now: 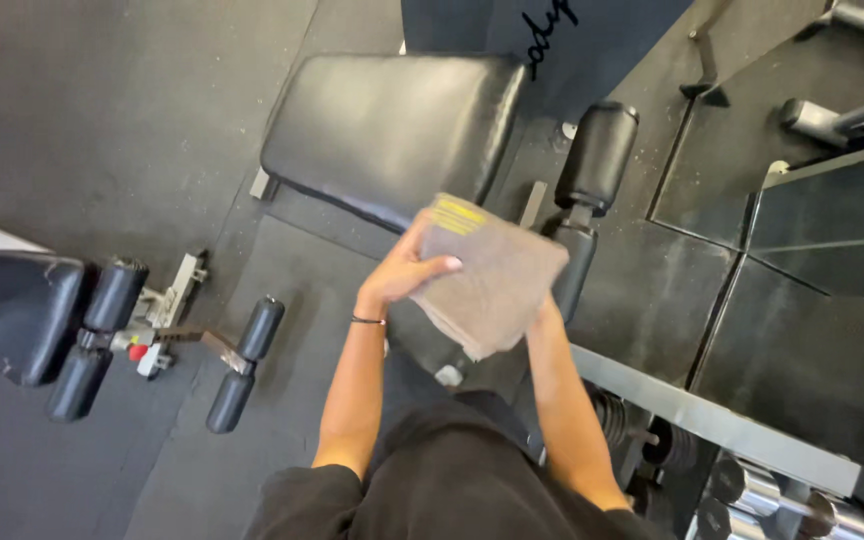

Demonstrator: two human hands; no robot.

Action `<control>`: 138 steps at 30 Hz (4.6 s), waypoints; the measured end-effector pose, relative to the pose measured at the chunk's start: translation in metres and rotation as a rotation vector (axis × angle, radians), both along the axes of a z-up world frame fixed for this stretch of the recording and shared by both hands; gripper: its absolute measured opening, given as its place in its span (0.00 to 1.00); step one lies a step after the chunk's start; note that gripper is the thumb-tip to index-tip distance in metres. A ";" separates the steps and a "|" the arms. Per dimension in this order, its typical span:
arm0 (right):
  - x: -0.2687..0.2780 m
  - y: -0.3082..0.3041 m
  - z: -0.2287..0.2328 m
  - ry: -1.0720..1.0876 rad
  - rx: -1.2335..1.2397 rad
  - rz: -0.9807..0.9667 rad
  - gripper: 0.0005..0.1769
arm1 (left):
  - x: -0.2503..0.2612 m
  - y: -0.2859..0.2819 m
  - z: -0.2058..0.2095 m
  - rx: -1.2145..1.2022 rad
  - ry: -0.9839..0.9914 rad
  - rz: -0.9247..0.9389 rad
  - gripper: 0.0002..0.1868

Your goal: The person wipes down various parts of gym weight benches and machines using a cloth, including the padded seats, backrests, frames, and leg rollers.

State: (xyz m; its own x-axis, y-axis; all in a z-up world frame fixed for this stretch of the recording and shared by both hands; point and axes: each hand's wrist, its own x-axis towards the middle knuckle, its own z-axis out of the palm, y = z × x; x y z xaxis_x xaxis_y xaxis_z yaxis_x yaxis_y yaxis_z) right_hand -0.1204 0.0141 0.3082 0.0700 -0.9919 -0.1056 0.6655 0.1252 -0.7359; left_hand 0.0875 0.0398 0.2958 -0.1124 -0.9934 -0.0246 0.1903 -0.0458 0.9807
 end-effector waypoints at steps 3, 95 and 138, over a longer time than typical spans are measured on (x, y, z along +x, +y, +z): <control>0.011 -0.002 -0.013 0.163 -0.040 -0.075 0.32 | 0.007 -0.016 0.001 0.042 -0.207 -0.262 0.36; 0.156 -0.053 -0.406 1.747 -0.906 -1.807 0.38 | 0.189 -0.113 -0.414 -0.777 -0.779 0.916 0.16; 0.086 -0.027 -0.326 0.782 -0.785 -0.414 0.32 | 0.204 -0.116 -0.427 -1.101 -0.700 0.981 0.23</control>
State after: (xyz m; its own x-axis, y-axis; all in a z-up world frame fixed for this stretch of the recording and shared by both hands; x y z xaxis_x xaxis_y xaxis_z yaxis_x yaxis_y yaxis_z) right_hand -0.0342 -0.0129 -0.0174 -0.0850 -0.7365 0.6711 -0.1159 -0.6617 -0.7408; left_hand 0.2913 -0.0762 -0.1317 0.2648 -0.2447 0.9327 -0.7483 0.5579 0.3588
